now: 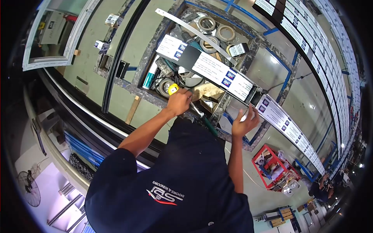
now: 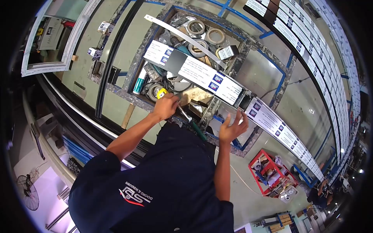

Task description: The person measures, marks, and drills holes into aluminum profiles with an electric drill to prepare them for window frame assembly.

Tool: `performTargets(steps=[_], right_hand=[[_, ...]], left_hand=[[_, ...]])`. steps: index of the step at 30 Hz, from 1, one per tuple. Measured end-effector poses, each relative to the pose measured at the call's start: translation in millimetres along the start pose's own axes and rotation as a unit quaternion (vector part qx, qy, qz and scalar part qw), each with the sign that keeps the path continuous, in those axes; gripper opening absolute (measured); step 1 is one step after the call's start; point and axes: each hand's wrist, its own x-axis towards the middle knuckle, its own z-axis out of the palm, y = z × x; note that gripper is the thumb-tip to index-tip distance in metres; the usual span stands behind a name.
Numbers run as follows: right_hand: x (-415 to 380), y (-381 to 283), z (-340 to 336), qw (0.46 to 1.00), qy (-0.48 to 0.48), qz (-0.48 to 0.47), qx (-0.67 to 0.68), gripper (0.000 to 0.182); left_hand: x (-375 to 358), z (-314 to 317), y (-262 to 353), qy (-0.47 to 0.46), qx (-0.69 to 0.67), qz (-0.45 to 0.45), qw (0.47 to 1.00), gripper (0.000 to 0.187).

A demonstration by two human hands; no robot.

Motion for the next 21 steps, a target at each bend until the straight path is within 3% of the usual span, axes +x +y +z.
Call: performTargets(steps=[1,3,8,11,16,21], right_hand=[[-7,-11,-2,0.999,0.005,-0.001,0.042,0.049],[-21,-21,-11,0.999,-0.042,-0.006,-0.001,0.05],[-41,-24,-20,0.998,-0.063,0.021,0.006,0.048],[-57,-11,-8,0.99,-0.109,0.011,0.093,0.045],[-59,-30,-11,0.971,-0.189,-0.03,0.145,0.036],[-54,-53,-14,0.913,-0.298,-0.024,0.279,0.035]], left_hand=[[9,1,1,0.004,0.027,0.031,0.999,0.038],[20,9,0,0.01,0.082,0.095,0.992,0.051],[29,-6,-32,-0.046,0.133,-0.032,0.99,0.064],[16,-21,-60,-0.115,0.138,-0.003,0.984,0.067],[10,-12,-85,-0.065,0.076,0.079,0.992,0.071],[-10,-48,-52,-0.007,-0.034,0.023,0.999,0.075]])
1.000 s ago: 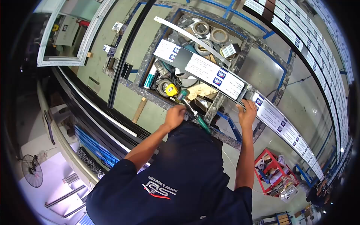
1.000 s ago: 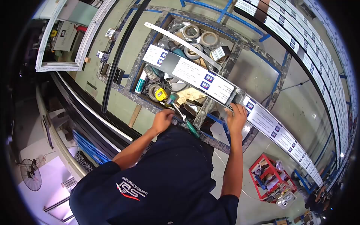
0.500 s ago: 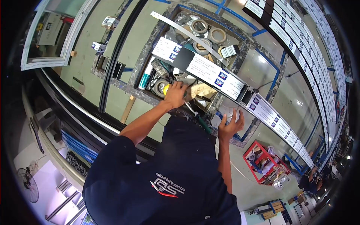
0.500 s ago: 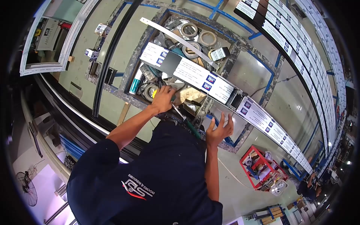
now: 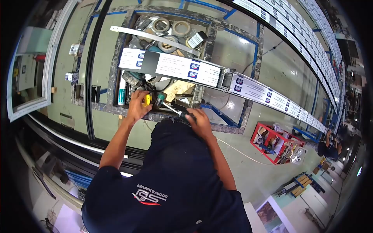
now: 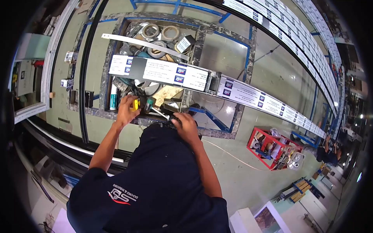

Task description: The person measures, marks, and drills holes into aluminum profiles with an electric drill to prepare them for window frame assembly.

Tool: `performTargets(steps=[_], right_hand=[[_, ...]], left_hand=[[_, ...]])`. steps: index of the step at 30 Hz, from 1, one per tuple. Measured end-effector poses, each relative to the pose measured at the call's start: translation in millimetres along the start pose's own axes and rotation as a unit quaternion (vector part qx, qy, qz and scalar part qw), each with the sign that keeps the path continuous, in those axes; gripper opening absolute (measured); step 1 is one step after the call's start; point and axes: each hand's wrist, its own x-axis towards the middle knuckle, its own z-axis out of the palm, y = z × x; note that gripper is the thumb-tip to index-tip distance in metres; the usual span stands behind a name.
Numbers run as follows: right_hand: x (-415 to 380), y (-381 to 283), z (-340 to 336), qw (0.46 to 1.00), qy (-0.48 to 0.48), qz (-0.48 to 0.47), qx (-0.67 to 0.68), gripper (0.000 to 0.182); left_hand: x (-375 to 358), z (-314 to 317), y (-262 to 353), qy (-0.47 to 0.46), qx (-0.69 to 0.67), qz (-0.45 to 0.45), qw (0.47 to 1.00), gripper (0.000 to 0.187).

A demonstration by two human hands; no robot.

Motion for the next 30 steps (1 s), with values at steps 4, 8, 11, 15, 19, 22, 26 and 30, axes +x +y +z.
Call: performTargets(steps=[4,8,11,15,19,22,26,30], right_hand=[[24,-54,-7,0.961,-0.085,0.1,0.245,0.037],[33,-47,11,0.913,-0.072,0.091,0.392,0.032],[31,-36,-2,0.905,-0.09,0.13,0.395,0.027],[29,-38,3,0.878,-0.028,0.213,0.429,0.015],[40,-28,-11,0.852,0.106,0.266,0.438,0.018],[46,-8,-42,0.9,0.206,0.212,0.32,0.015],[56,14,-93,0.936,0.257,0.212,0.113,0.022],[73,26,-117,0.927,0.296,0.223,0.059,0.022]], left_hand=[[-6,-40,91,-0.162,-0.26,-0.079,0.949,0.089],[-4,-35,134,-0.286,-0.234,-0.042,0.928,0.106],[-3,-19,129,-0.252,-0.308,0.04,0.917,0.103],[12,-51,152,-0.338,-0.104,0.04,0.935,0.09],[23,-52,109,-0.385,-0.112,-0.003,0.916,0.067],[31,-63,53,-0.376,-0.176,-0.018,0.91,0.062],[54,-119,1,-0.436,-0.159,-0.125,0.877,0.069],[73,-194,-53,-0.395,-0.111,-0.137,0.901,0.049]])
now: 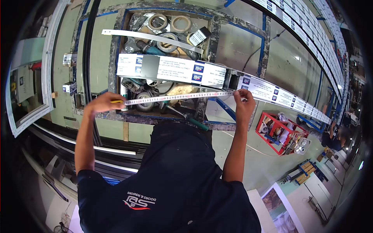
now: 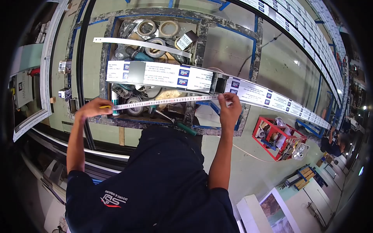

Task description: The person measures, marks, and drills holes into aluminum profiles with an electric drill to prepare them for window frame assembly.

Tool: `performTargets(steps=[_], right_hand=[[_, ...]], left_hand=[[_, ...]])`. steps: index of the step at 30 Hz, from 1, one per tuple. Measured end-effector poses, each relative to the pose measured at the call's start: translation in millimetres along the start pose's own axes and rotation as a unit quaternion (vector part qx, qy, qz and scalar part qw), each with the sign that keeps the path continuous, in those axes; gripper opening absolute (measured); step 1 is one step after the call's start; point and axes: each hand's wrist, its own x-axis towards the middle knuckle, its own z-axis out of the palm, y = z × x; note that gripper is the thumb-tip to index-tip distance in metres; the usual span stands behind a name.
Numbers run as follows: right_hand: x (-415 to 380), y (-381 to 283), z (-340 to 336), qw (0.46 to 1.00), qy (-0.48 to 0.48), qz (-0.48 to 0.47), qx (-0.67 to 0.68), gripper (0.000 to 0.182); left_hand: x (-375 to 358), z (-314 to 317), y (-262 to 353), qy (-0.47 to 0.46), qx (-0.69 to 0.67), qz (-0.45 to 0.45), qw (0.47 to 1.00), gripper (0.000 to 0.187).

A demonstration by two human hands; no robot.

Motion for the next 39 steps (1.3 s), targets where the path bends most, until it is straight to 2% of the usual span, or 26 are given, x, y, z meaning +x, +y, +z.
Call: performTargets(steps=[2,3,5,6,9,10,12,13,15,19,23,29,32,35,36,39], right_hand=[[9,-6,6,1.0,0.014,-0.016,-0.003,0.021],[10,-11,16,1.0,0.011,-0.017,-0.007,0.021],[8,-24,42,1.0,0.006,-0.018,-0.014,0.022],[7,-21,59,0.998,0.002,-0.048,-0.029,0.031],[6,-35,89,0.982,0.052,-0.074,-0.166,0.04],[3,-45,91,0.984,0.024,-0.036,-0.17,0.045],[-1,-41,96,0.969,0.007,-0.131,-0.21,0.045],[-3,-38,98,0.957,-0.002,-0.178,-0.23,0.045],[-9,-35,101,0.957,-0.051,-0.183,-0.221,0.046],[-13,-36,106,0.949,-0.062,-0.211,-0.225,0.05],[-13,-41,113,0.948,-0.042,-0.232,-0.214,0.056],[-11,-38,118,0.941,-0.045,-0.243,-0.231,0.063],[-12,-40,119,0.941,-0.046,-0.248,-0.224,0.063],[-13,-46,121,0.949,-0.05,-0.239,-0.201,0.06],[-15,-48,122,0.952,-0.052,-0.233,-0.19,0.059],[-17,-49,126,0.95,-0.064,-0.244,-0.183,0.057]], left_hand=[[-14,-44,-39,0.033,-0.037,0.0,0.999,0.046],[-23,-56,-49,0.088,-0.082,0.003,0.993,0.04],[-36,-82,-41,0.134,-0.038,0.003,0.99,0.037],[-35,-91,-34,0.16,0.005,-0.01,0.987,0.036],[-16,-106,-18,0.215,0.103,-0.033,0.971,0.035],[-6,-111,-16,0.222,0.119,-0.03,0.967,0.035],[7,-115,2,0.23,0.143,-0.024,0.962,0.033],[15,-119,-2,0.267,0.155,-0.001,0.951,0.033],[32,-121,-6,0.338,0.176,0.045,0.924,0.033],[41,-140,-2,0.322,0.159,0.054,0.931,0.032],[43,-154,7,0.305,0.199,0.078,0.928,0.028],[42,-158,8,0.274,0.16,0.086,0.944,0.027],[42,-159,3,0.248,0.147,0.073,0.955,0.027],[34,-158,3,0.229,0.112,0.004,0.967,0.026],[35,-162,-8,0.235,0.132,0.049,0.962,0.027],[23,-166,-18,0.251,0.09,-0.038,0.963,0.027]])
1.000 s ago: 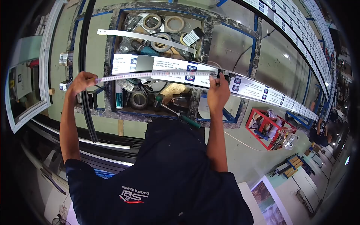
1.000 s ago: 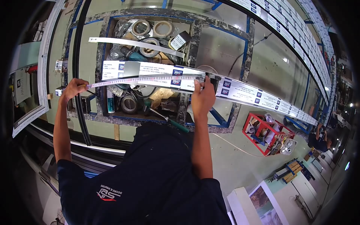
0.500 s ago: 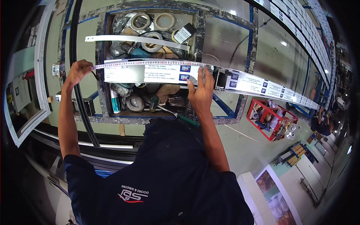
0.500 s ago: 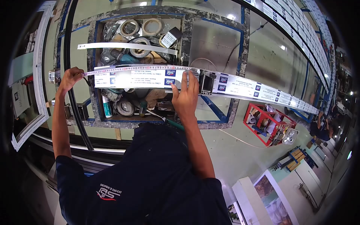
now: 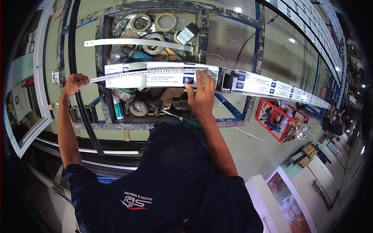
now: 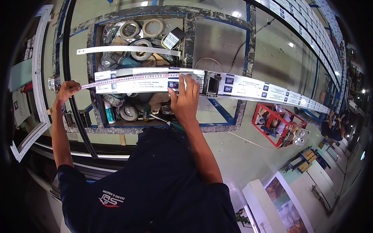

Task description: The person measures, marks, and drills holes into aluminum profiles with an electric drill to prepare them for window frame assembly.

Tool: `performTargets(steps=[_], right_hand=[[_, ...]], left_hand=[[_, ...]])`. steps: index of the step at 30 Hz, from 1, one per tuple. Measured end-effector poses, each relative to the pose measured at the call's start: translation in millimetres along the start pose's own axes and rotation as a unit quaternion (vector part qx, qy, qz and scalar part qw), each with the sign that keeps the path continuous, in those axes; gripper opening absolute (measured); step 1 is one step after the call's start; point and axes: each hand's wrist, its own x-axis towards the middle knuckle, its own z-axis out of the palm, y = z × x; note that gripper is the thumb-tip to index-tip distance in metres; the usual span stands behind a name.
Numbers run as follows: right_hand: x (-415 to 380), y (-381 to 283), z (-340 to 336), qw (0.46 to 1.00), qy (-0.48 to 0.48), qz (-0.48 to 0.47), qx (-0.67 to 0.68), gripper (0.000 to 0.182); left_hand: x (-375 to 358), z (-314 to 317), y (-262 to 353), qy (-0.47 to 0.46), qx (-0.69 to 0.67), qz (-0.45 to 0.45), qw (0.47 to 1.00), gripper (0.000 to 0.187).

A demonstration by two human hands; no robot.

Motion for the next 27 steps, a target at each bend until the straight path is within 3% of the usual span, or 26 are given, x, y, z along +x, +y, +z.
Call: performTargets(steps=[8,27], right_hand=[[-2,4,4,0.999,0.003,0.01,-0.049,0.06],[4,24,-3,0.99,-0.083,0.089,-0.074,0.066]], left_hand=[[22,19,32,0.023,0.051,0.12,0.991,0.032],[39,25,50,-0.008,0.09,0.077,0.993,0.031]])
